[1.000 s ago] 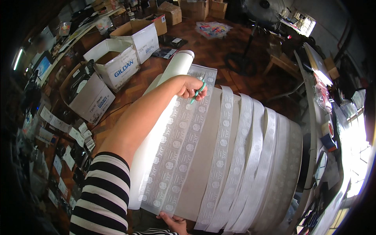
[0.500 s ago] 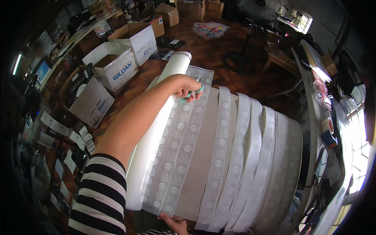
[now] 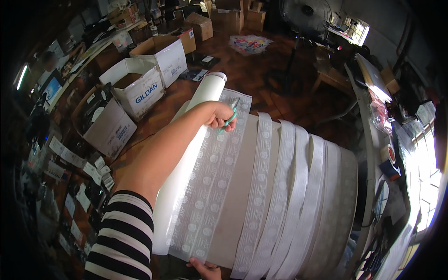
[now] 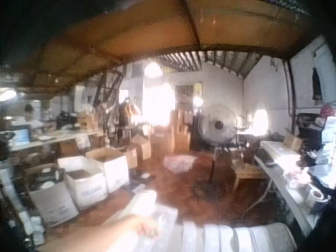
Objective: The person uses green-handled scissors to cut a roll of white patterned material into strips. They repeatedly unroll the material, cut a section, and set the cut piece aside on a table in a workshop environment.
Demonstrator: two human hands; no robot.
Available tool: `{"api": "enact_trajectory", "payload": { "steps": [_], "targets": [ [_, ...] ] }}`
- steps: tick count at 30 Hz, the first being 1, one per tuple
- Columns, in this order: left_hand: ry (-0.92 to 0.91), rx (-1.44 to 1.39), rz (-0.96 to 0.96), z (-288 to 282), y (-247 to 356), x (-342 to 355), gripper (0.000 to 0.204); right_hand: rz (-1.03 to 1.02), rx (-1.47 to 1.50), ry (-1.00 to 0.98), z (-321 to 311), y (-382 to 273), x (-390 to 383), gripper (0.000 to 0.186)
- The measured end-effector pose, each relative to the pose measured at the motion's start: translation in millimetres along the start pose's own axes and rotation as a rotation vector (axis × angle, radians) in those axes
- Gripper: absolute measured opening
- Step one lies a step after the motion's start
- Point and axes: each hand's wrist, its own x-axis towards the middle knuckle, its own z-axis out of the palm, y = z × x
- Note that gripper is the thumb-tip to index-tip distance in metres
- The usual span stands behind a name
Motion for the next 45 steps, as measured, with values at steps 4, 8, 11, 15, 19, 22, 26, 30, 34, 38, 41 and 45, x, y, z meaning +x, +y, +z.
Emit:
{"api": "enact_trajectory", "payload": {
  "steps": [4, 8, 11, 15, 19, 22, 26, 30, 34, 38, 41, 45],
  "targets": [
    [-0.005, -0.045, 0.121, 7, 5, 7, 0.009, 0.048, -0.059, 0.005, -4, 2, 3, 0.02],
    [0.044, -0.005, 0.263, -6, -4, 44, 0.005, 0.1, -0.247, -0.001, -13, -2, 1, 0.022],
    [-0.066, -0.074, 0.281, 7, 20, 46, 0.008, 0.027, -0.273, 0.029, -16, 9, 10, 0.021],
    [-0.058, -0.097, 0.276, 8, 27, 62, 0.01, 0.028, -0.122, 0.071, -10, 7, 6, 0.021],
    [-0.014, -0.214, 0.512, 36, -12, -9, 0.012, 0.017, 0.018, 0.111, -10, 19, 12, 0.021],
    [-0.007, -0.126, 0.68, 58, -53, -55, 0.022, 0.039, 0.075, 0.059, 4, -14, -2, 0.02],
    [0.073, 0.036, 0.78, 87, -141, -145, 0.023, 0.038, 0.119, -0.01, 24, -43, -28, 0.023],
    [0.065, -0.118, 0.852, 124, -232, -208, 0.025, -0.08, -0.065, -0.055, 34, -73, -64, 0.027],
    [0.265, -0.147, 0.735, 180, -303, -236, 0.031, -0.242, -0.321, -0.087, 3, -75, -49, 0.025],
    [0.474, 0.015, 0.789, 228, -323, -216, 0.051, -0.493, -0.522, 0.078, -29, -74, -19, 0.024],
    [0.547, 0.002, 0.799, 248, -315, -205, 0.058, -0.424, -0.479, 0.024, -31, -76, -25, 0.024],
    [0.642, -0.11, 0.807, 262, -304, -197, 0.056, -0.526, -0.475, 0.04, -23, -72, -40, 0.024]
  ]
}}
